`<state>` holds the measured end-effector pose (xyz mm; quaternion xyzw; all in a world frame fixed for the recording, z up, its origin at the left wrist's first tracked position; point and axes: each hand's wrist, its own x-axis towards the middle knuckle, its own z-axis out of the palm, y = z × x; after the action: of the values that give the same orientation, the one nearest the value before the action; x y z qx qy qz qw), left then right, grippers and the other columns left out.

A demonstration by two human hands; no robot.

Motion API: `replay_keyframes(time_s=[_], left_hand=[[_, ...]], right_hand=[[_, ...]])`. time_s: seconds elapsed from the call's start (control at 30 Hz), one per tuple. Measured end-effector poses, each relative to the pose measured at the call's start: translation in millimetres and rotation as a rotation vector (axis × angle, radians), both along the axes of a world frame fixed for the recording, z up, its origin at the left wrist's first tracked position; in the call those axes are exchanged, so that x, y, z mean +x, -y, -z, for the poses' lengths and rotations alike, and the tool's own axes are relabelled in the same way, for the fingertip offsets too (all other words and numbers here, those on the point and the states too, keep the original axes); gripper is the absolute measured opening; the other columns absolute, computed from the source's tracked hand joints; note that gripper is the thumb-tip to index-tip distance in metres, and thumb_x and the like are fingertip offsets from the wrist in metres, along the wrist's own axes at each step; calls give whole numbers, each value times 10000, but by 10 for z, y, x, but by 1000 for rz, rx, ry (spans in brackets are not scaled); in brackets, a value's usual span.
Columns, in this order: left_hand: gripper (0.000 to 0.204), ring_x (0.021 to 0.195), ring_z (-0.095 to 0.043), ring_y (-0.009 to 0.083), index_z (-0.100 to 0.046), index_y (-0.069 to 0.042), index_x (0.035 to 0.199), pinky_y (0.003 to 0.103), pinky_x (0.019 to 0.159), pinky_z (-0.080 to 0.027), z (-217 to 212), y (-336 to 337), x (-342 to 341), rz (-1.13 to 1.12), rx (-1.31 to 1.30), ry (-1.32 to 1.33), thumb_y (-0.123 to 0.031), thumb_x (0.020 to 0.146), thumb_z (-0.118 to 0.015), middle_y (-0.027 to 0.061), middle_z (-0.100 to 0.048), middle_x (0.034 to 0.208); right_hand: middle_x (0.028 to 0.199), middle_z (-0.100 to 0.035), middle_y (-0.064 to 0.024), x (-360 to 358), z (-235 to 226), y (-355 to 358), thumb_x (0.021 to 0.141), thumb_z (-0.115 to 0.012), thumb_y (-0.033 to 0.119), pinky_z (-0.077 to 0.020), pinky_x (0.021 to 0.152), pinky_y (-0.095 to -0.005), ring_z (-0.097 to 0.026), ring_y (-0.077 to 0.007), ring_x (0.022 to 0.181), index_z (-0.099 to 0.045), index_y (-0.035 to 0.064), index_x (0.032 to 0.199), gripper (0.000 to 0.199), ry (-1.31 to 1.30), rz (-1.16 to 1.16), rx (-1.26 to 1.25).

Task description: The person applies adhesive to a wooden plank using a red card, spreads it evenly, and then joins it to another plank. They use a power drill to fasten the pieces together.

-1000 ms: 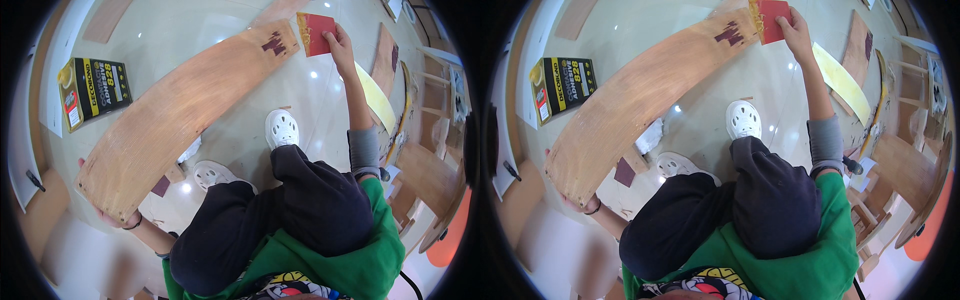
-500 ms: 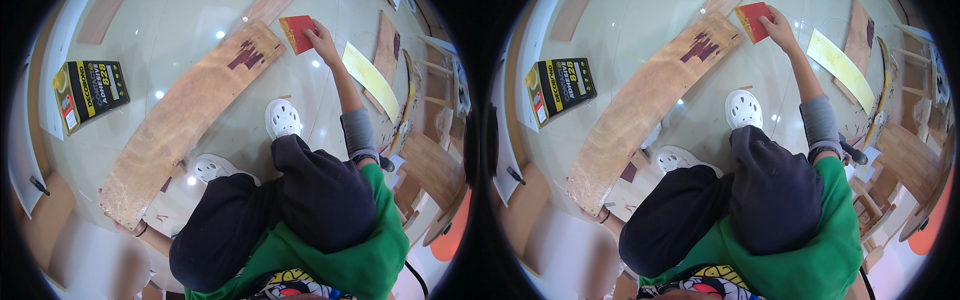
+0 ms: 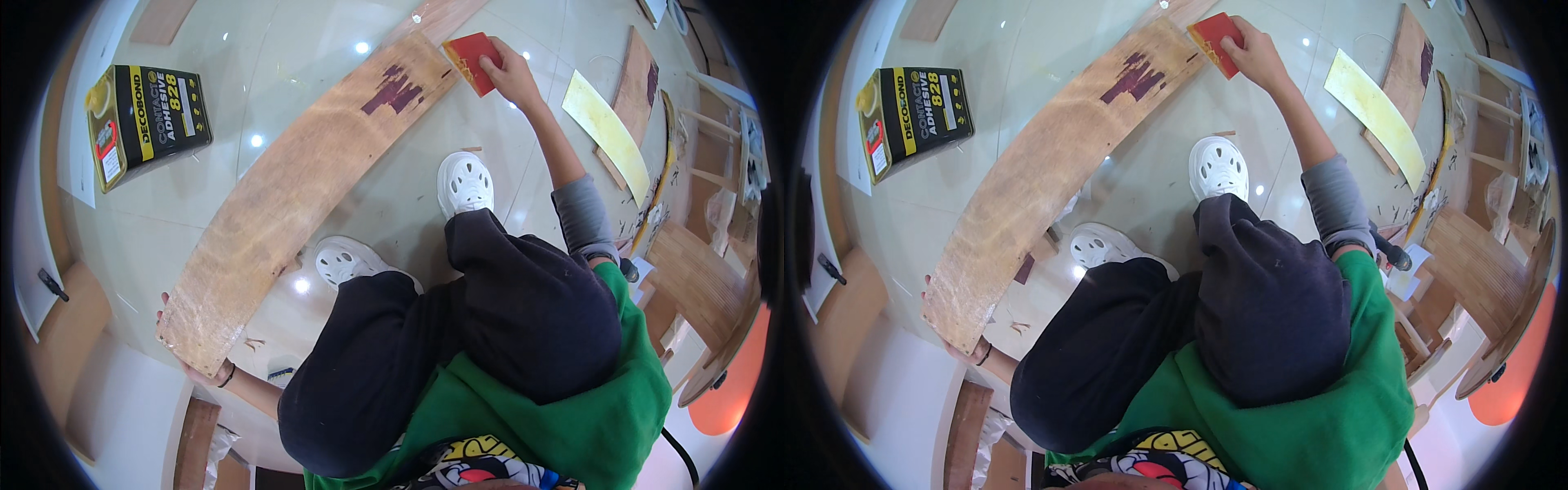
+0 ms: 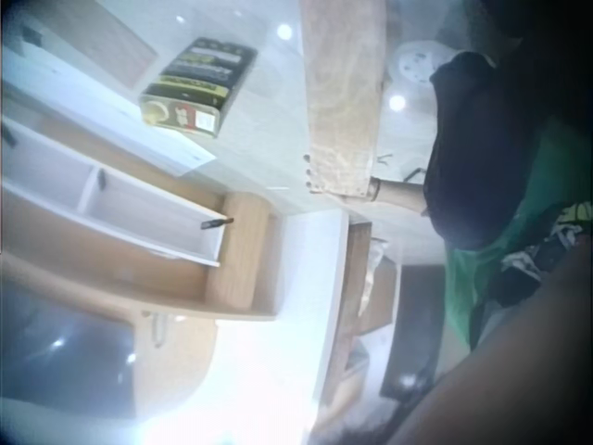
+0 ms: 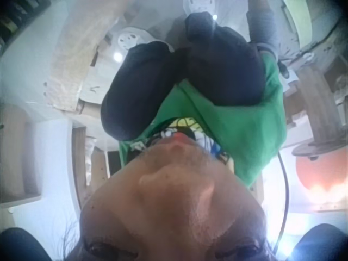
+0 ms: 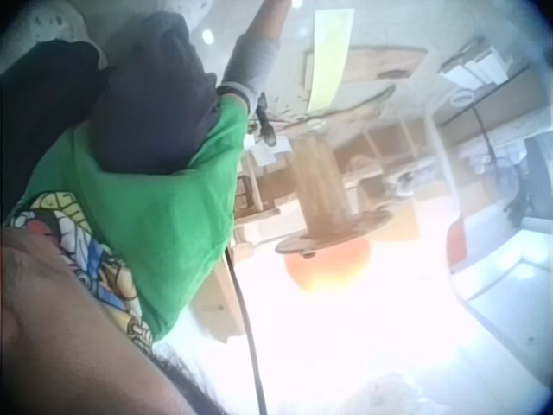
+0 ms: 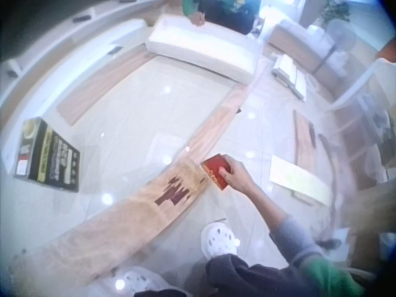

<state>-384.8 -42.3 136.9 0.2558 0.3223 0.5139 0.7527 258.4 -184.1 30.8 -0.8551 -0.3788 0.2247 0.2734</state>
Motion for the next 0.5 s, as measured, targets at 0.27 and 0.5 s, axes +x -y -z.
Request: replay_keyframes(time_s=[0.27, 0.5], left_hand=[[517, 1448, -8, 311, -128, -12, 1484, 500, 1166, -29, 34, -50, -50, 143, 63, 170, -211, 1007, -127, 155, 34, 1569], [514, 1446, -20, 316, -126, -13, 1485, 524, 1159, -12, -241, 32, 308, -176, -31, -247, -197, 1008, -173, 142, 1, 1572]], right_hand=[[950, -670, -188, -87, -2, -10, 896, -564, 178, -520, 755, -335, -662, -255, 810, -504, -2, 1241, 394, 37, -39, 21], [750, -658, -178, -225, -148, -68, 874, -543, 215, -515, 666, -385, -657, -320, 686, -551, 49, 1163, 333, 113, -122, -27]])
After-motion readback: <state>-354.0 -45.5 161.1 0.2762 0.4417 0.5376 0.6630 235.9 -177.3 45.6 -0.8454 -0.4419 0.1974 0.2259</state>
